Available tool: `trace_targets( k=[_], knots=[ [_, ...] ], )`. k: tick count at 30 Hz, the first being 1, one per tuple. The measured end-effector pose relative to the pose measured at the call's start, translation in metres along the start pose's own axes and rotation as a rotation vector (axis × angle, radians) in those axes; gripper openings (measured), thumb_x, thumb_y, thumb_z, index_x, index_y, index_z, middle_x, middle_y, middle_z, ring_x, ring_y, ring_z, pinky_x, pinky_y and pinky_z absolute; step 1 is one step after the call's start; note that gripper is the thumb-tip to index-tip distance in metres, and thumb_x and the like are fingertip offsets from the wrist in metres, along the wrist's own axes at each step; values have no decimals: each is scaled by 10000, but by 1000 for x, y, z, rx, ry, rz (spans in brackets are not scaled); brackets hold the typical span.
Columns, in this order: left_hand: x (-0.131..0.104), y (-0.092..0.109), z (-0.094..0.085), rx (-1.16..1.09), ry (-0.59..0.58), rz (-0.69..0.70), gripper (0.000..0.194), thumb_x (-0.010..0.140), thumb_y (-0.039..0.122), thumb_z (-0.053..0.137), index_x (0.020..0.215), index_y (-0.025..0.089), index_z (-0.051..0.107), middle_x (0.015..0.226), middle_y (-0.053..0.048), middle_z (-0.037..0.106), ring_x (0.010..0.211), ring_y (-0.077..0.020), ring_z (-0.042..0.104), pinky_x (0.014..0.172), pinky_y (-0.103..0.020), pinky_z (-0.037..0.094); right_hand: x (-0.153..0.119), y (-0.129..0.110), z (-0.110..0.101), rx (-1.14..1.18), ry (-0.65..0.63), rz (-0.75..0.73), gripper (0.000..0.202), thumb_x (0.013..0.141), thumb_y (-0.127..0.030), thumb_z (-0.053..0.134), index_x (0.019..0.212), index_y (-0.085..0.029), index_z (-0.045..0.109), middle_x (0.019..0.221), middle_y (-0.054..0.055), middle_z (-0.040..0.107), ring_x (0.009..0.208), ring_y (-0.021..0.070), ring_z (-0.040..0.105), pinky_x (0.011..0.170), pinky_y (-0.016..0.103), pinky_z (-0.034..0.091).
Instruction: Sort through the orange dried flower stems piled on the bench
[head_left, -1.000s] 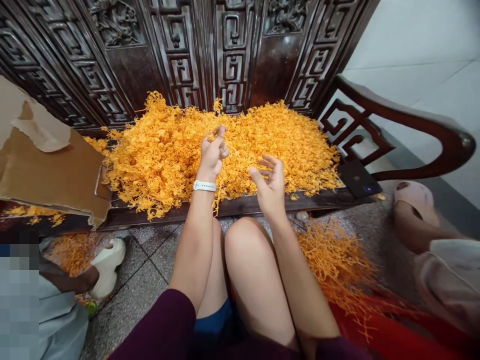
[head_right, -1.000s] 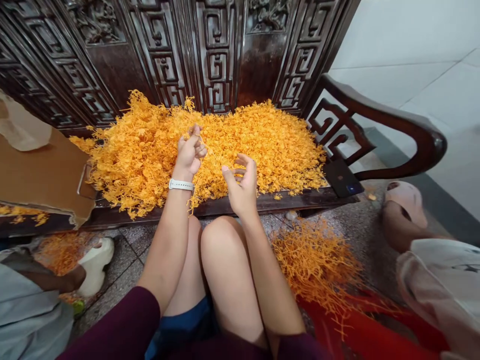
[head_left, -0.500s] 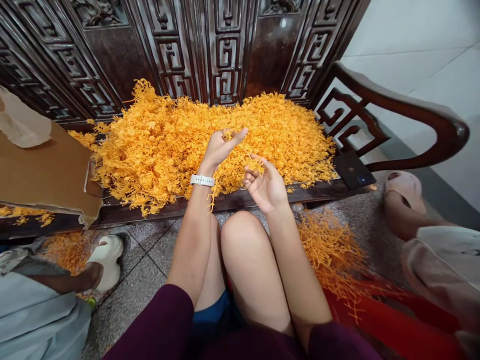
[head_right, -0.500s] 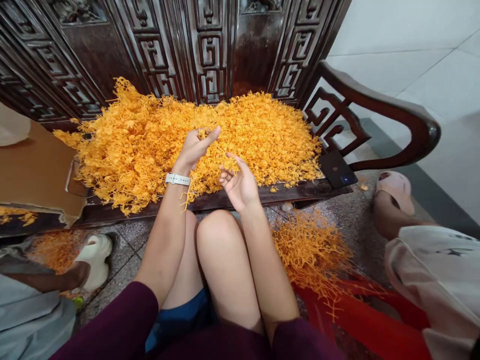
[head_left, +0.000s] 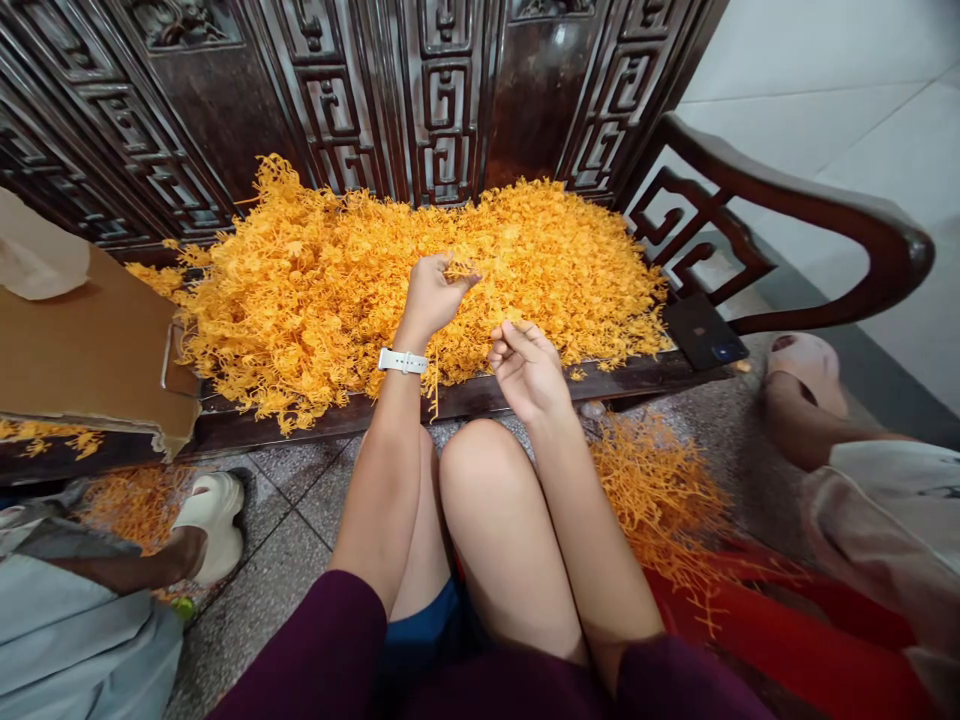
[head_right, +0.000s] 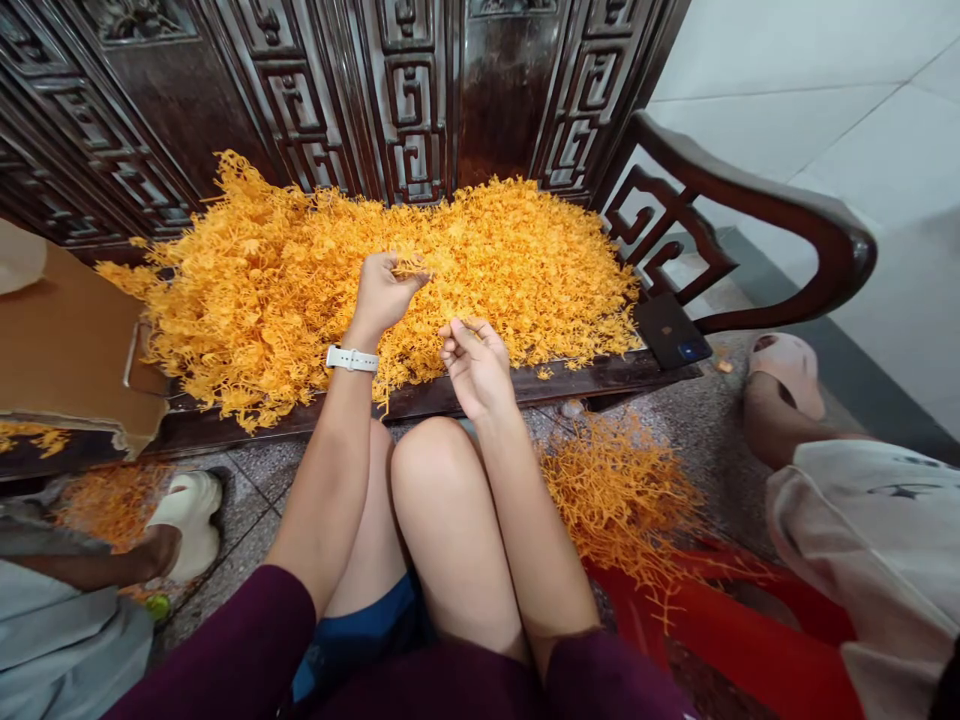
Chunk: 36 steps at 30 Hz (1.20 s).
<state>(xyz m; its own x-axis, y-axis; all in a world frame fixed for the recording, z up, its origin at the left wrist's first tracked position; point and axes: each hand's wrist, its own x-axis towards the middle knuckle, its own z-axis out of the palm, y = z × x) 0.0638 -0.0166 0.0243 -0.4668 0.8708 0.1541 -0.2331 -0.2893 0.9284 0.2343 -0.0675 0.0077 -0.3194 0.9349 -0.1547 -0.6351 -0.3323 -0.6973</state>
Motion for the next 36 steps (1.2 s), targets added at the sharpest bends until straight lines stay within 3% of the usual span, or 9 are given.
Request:
trace_targets(
  k=[3, 7, 18, 24, 30, 32, 36],
  knots=[
    [1, -2, 3, 102, -51, 105, 299, 594, -45, 837, 659, 169, 637, 691, -10, 647, 714, -143, 616, 668, -223, 483, -3, 1, 7, -53, -44, -45, 376, 734, -198, 889, 853, -219, 533, 754, -27, 723, 621, 53, 583, 586, 149, 482],
    [0, -6, 7, 133, -9, 217, 234, 677, -46, 736, 627, 164, 648, 694, -14, 648, 746, -149, 632, 753, -242, 512, -7, 2, 15, -126, -90, -83, 396, 737, -232, 879, 856, -232, 501, 724, -44, 705, 592, 59, 547, 570, 167, 451],
    [-3, -10, 20, 120, 164, 234, 292, 733, -52, 707, 584, 179, 611, 660, -10, 626, 696, -130, 582, 691, -215, 491, -18, 3, 24, -250, -149, -202, 340, 790, -276, 844, 841, -248, 509, 647, -54, 661, 528, 76, 463, 510, 198, 408],
    [1, -7, 19, 109, 174, 250, 273, 710, -77, 708, 624, 174, 644, 734, -23, 683, 766, -130, 641, 740, -215, 522, -12, 4, 16, -51, -145, -12, 379, 722, -199, 876, 963, -243, 587, 675, -56, 661, 534, 58, 443, 502, 154, 411],
    [-1, -5, 21, 111, 130, 227, 278, 695, -89, 689, 697, 189, 691, 767, -16, 702, 803, -145, 663, 765, -235, 541, -7, 3, 11, 0, -186, 110, 263, 739, -189, 888, 833, -177, 642, 714, -25, 674, 555, 31, 474, 520, 123, 448],
    [3, -6, 18, 127, 162, 225, 262, 691, -69, 713, 680, 189, 667, 759, -13, 691, 802, -145, 658, 738, -224, 528, -9, 4, 11, -31, -208, 114, 233, 748, -206, 890, 869, -168, 694, 698, -31, 672, 543, 29, 485, 515, 127, 453],
    [23, -4, -2, 48, 344, 221, 229, 730, -7, 746, 713, 193, 636, 795, 0, 683, 783, -108, 645, 684, -185, 485, -24, 8, 11, -264, -410, 221, 216, 798, -270, 878, 918, -140, 755, 684, 12, 722, 507, 57, 549, 502, 173, 484]
  ],
)
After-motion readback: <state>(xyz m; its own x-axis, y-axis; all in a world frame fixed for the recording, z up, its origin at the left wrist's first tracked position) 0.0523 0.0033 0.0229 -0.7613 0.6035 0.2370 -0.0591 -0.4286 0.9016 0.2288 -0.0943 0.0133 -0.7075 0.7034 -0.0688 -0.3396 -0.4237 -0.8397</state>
